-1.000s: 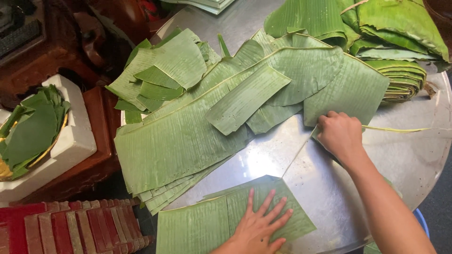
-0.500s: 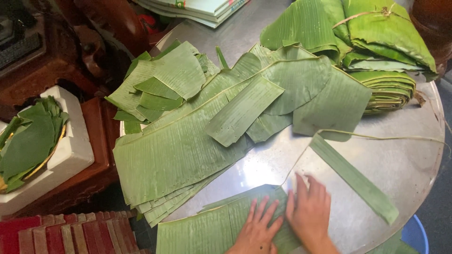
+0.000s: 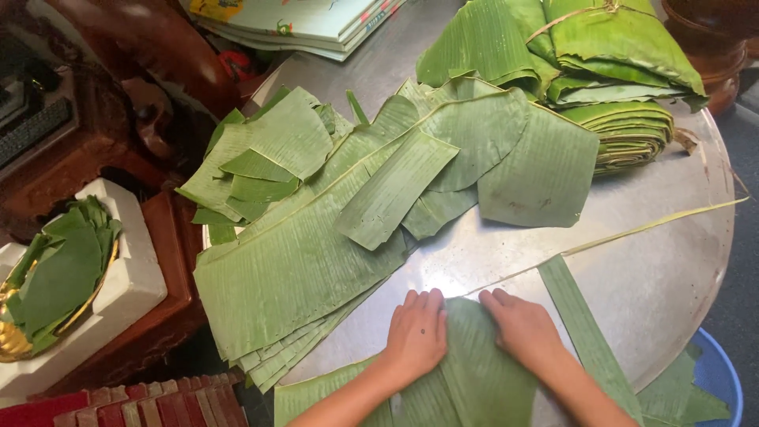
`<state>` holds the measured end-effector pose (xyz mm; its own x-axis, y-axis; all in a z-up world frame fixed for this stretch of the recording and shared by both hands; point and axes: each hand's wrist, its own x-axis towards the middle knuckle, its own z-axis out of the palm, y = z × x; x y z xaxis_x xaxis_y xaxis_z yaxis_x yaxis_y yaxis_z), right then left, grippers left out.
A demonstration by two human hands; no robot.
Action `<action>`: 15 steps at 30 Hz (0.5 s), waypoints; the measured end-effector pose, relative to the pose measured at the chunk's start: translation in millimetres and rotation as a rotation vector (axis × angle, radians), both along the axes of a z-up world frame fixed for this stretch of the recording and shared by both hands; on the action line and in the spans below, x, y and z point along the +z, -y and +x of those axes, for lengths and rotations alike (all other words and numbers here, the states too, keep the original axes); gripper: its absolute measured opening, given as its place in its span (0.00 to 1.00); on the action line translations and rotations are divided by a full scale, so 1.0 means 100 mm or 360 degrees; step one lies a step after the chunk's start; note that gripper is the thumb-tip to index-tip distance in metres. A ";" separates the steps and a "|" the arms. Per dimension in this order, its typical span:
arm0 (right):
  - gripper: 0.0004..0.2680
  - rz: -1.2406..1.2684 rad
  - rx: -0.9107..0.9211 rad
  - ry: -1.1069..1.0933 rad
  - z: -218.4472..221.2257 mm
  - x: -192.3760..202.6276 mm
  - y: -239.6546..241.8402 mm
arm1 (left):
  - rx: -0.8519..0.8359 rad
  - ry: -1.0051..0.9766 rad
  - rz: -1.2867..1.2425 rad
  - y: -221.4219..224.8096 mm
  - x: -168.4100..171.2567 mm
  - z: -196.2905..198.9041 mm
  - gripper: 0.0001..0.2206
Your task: A person is seen tearing large banana leaves into smaller, uniform rectangular strips and stacking them neatly on a large metal table.
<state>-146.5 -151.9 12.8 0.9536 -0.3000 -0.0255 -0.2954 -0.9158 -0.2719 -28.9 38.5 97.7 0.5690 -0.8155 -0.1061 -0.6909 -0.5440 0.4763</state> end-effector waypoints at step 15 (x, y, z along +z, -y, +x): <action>0.03 -0.0335 0.0336 0.0622 -0.03 0.35 0.25 | -0.0326 0.0495 -0.0566 0.39 -0.27 -0.08 0.11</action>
